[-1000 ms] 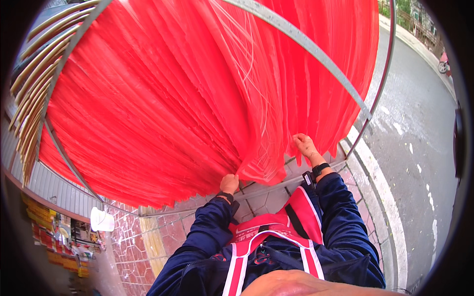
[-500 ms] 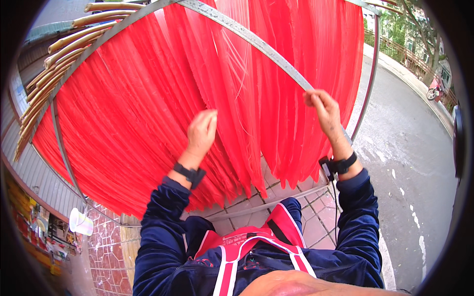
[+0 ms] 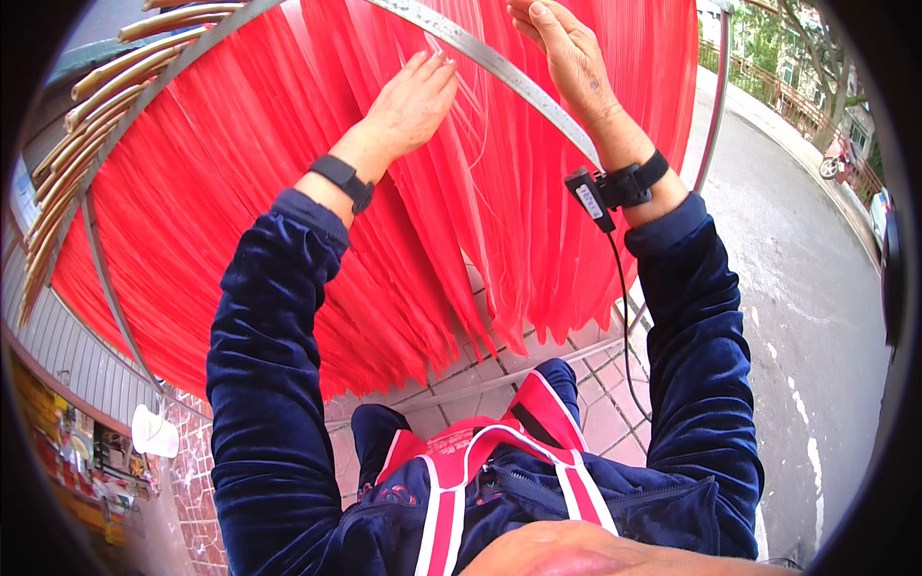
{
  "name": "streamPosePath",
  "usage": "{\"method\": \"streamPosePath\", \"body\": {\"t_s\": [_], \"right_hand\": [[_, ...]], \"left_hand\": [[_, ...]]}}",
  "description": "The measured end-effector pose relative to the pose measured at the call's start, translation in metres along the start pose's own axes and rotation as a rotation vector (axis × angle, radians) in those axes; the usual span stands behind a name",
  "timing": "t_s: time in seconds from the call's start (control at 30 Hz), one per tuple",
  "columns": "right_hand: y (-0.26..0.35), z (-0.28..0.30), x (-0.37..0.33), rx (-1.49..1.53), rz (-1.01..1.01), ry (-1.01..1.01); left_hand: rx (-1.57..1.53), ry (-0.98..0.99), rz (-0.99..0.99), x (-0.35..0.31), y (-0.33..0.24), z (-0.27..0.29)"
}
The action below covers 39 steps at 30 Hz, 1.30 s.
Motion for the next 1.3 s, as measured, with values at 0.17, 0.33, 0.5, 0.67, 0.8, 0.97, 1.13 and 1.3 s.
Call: {"method": "streamPosePath", "body": {"t_s": [0.17,0.33,0.5,0.67,0.8,0.97,1.13,1.3], "right_hand": [[0.009,0.001,-0.045,-0.21,0.056,0.059],[-0.023,0.012,-0.005,-0.273,-0.005,0.116],[-0.059,-0.01,0.052,0.179,-0.409,0.334],[-0.093,-0.04,0.084,0.216,-0.65,0.479],[-0.1,-0.051,0.081,0.154,-0.844,0.472],[-0.065,-0.027,0.061,-0.087,-0.605,0.296],[-0.043,0.005,0.046,-0.365,-0.302,0.299],[-0.066,0.011,0.042,-0.593,-0.157,0.341]], "left_hand": [[-0.012,-0.085,-0.021,0.011,-0.001,-0.019],[-0.001,-0.042,0.019,0.026,0.003,-0.037],[0.117,0.254,0.078,0.039,0.005,-0.054],[0.069,0.462,0.05,0.052,0.011,-0.072],[0.123,0.425,0.127,0.043,0.008,-0.077],[0.137,0.73,0.286,0.02,0.027,-0.068],[0.235,0.855,0.23,-0.004,0.05,-0.049],[0.411,0.863,0.059,-0.018,0.048,-0.036]]}}
Point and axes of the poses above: each hand's wrist, its own x-axis towards the middle knuckle, its own z-axis out of the back of the hand, y = z × x, the point moved 1 cm from there along x, towards the middle knuckle, and after that the axes turned 13 degrees about -y, right-handed, at the moved point
